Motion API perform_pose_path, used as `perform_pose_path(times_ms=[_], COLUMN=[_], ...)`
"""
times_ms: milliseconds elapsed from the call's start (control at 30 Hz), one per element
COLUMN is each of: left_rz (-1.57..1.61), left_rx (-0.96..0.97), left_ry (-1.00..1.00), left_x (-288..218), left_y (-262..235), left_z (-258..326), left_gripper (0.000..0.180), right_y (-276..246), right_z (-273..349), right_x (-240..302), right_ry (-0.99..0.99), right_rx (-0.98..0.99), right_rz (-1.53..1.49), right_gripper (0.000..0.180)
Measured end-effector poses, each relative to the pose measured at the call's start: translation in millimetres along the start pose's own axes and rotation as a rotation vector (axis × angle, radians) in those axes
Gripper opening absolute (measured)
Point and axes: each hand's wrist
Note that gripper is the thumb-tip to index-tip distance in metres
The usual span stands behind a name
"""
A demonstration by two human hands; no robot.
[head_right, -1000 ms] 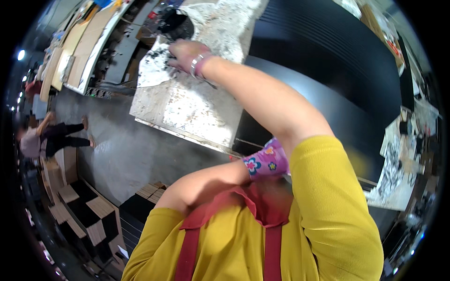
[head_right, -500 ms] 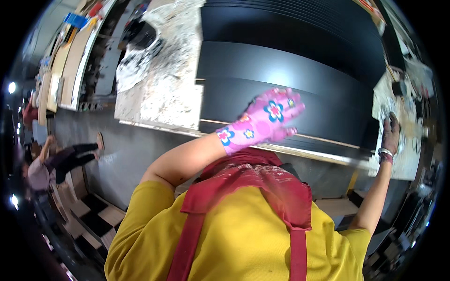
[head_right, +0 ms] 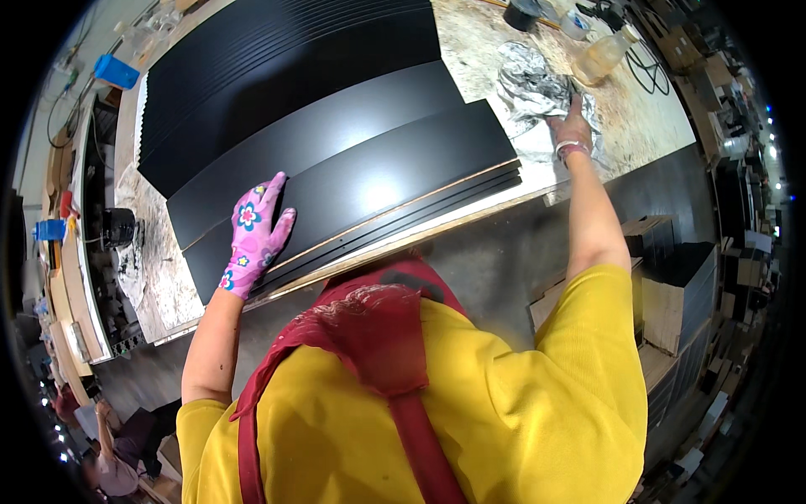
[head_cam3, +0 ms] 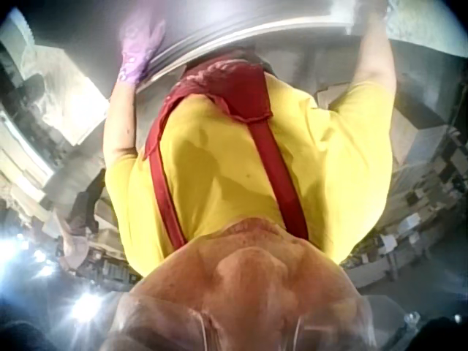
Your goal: The person wipes the edges and surfaces of black furniture panels with a cloth, handling them one at a time and placing them in a stack.
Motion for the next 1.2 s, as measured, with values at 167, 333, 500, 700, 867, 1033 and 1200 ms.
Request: perform_pose_path(times_ms=[167,333,500,700,867,1033,1200], left_rz=[0.011,-0.004,-0.033,-0.038,-0.036,-0.061,-0.031], left_rx=[0.05,0.04,0.036,0.059,0.063,0.058,0.146], left_ry=[0.049,-0.002,0.012,0.074,0.032,0.033,-0.105], left_x=[-6,-4,-7,-6,-3,1,-5], left_y=[-5,-1,-3,0,0,2,-10], left_z=[-6,5,2,-9,1,-1,1], left_gripper=[0.056,0.055,0.054,0.056,0.056,0.055,0.053], right_y=[27,-68,-130,3,8,7,45], right_z=[-106,-59,92,241,168,32,-6], right_x=[-134,-109,-6,122,28,-51,-35], right_ry=[-0.017,0.002,-0.217,-1.427,-1.016,-0.463,-0.607], right_rx=[-0.014,-0.21,0.19,0.252,0.02,-0.041,-0.09], right_rz=[0.025,-1.465,-1.625,-0.65,-0.616,-0.381,0.073], right_gripper=[0.054,0.031,0.053,0.047,0.064,0.067,0.058])
Point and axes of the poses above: each hand's wrist, its own z-axis away from the middle knuckle, its own y-axis out of the palm, x = y × z, and after that the axes turned 9 degrees about z, right-handed
